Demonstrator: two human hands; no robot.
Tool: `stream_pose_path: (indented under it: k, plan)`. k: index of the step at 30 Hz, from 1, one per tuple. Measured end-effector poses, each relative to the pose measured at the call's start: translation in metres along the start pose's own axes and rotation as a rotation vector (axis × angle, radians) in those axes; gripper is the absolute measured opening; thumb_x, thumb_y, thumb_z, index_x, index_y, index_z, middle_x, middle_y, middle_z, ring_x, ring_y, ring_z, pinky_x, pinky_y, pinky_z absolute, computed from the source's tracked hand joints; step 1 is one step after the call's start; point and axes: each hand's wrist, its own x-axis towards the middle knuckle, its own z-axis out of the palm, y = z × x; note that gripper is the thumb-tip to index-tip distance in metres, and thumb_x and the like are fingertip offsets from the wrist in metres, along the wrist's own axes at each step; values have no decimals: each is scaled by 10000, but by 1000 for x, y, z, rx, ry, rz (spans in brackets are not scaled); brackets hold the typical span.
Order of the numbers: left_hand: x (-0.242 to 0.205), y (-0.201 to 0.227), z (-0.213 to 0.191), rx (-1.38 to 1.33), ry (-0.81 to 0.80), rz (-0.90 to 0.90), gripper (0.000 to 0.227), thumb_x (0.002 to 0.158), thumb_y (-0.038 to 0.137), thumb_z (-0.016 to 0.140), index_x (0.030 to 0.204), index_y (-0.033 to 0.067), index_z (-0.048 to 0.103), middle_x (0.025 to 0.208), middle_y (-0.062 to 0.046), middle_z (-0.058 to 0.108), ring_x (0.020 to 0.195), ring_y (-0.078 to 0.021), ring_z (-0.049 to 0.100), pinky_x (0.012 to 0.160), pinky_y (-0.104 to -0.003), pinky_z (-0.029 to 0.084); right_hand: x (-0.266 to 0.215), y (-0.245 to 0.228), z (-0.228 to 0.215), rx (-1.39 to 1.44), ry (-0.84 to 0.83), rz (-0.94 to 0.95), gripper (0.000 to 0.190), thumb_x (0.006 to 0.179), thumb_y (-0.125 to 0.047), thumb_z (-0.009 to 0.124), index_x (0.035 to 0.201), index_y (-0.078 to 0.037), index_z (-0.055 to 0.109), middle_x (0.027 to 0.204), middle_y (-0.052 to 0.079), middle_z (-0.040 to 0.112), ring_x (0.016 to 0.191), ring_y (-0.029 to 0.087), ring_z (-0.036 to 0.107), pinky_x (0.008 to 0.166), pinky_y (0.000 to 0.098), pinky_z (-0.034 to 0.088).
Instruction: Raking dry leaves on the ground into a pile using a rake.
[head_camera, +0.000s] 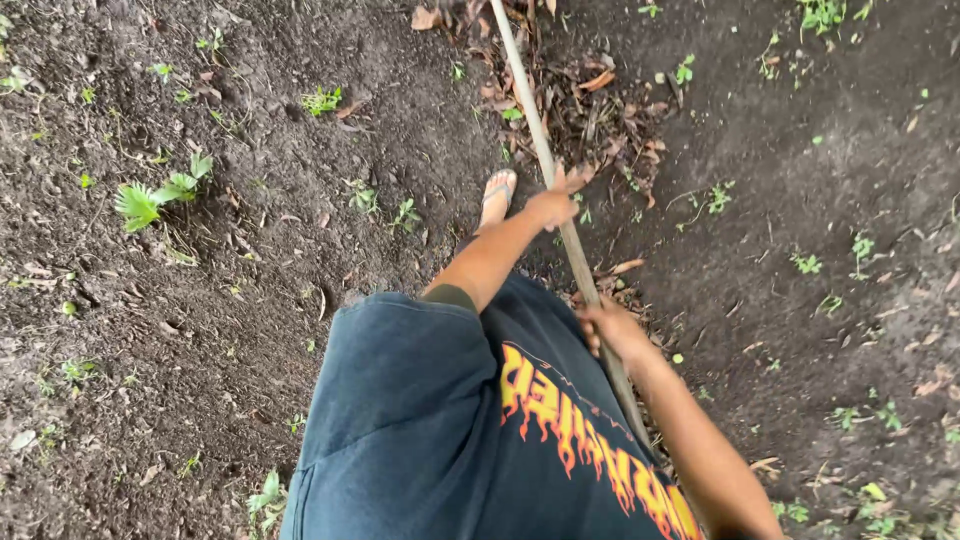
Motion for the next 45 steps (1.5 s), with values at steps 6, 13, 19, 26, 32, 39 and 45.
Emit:
stream_pose_path:
  k: [6,13,19,26,32,39,45]
  plan:
    - [-65,-6,142,74,-169,140,481,1009,401,522,1364,84,450,1585,-360,48,630,-301,757,610,-421,626,-66,165,-41,-488,256,-124,361,906,-179,584,1237,-51,654,1053,65,686,953,209,637,870,311,476]
    - [-127,-29,247,-170,-12,-123,1172,851,265,633,1613,101,-242,1181,-315,720,819,-334,696,702,-430,564,-139,347,-52,-466,279,-139,539,947,-321,576,1409,-46,546,1324,143,690,1199,207,644,1045,348,448]
    - [-110,-34,260,-543,21,-369,815,934,206,635,1552,31,133,1207,-238,555,1010,-380,634,752,-577,594,-161,373,-26,-329,282,-238,562,928,-314,693,1367,21,587,1393,171,619,1248,206,579,1031,355,446]
    - [-85,-12,184,-625,-112,-236,553,1012,283,533,1458,30,324,1168,-190,640,990,-344,687,774,-549,594,-89,335,2,-212,325,-370,549,945,-293,612,1414,-12,562,1235,124,729,1067,180,656,941,326,492]
    - [-48,15,98,-502,-165,-118,482,1029,315,544,1421,55,439,1195,-175,642,1011,-329,712,821,-516,630,-33,142,47,91,309,-331,202,958,-241,549,945,-49,611,625,21,552,480,136,507,464,311,426]
    - [-14,27,42,-616,-121,74,366,969,185,608,1277,14,509,1014,-180,606,861,-311,650,595,-501,588,88,0,35,656,147,-460,142,1019,-183,530,924,-78,539,659,-10,507,517,108,465,475,273,411]
    - [-41,33,24,-571,-131,126,429,898,169,623,1278,106,433,841,-94,597,649,-232,612,449,-386,505,87,-6,43,873,106,-250,74,980,-171,541,1006,-108,570,677,-33,497,527,68,437,467,243,379]
